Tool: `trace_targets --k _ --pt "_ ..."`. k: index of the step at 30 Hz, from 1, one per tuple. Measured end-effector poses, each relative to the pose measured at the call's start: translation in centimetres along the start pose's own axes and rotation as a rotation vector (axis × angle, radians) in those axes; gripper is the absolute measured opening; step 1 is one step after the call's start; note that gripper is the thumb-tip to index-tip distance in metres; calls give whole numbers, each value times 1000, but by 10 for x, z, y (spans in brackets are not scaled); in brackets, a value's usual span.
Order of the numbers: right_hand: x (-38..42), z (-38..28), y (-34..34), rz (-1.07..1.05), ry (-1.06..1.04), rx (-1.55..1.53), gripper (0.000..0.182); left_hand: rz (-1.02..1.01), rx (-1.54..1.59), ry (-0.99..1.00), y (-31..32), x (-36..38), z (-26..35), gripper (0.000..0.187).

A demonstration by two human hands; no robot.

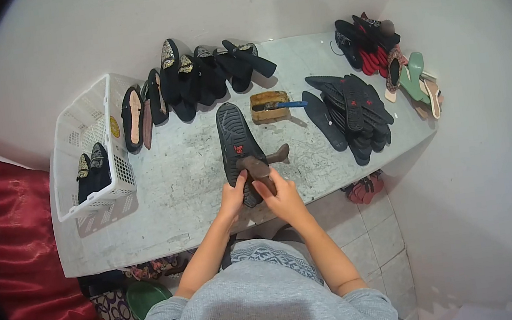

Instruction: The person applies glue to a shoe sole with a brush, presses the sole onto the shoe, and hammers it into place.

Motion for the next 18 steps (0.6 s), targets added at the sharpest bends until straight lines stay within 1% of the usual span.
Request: trace_targets --k 2,4,6,8,10,11,12,13,15,17,18 --pt "8 9 -9 55 74 -43 32 -16 6 -1 2 0 -2 50" --pt "19 11 -19 82 49 -73 32 -23 48 -19 3 -2 -4 54" --pt "31 9 -25 -10 78 8 30 -15 85 -24 4 -1 -4 51" --pt "38 8 -22 -11 53 56 30 -13 119 -27 4 3 0 49" --pt "43 22 -11 -120 149 99 32 45 -36 20 2 7 9 48" --pt "46 24 -10 -126 159 107 30 39 -36 22 2 4 7 48" --pt "44 20 -13 -125 154 108 30 24 16 15 3 0 5 48" --pt "45 14 -14 -123 136 48 30 10 66 4 2 -3 1 48" --pt "50 12 -10 -123 129 -17 29 13 65 -1 1 -3 -5 48" --pt "50 15 -5 -54 116 -21 28 9 68 9 2 -4 -2 48" --pt "49 15 -6 -51 115 -18 28 43 -1 70 1 -1 2 49"
Point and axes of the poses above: each hand's wrist, its own x-axis away from the middle knuckle, its own y-axis out of the palm, z = x × y, the point moved 4 cm from there along -x, towards the middle knuckle, and after that the axes turned 5 degrees about -y, right-handed, at the moved point
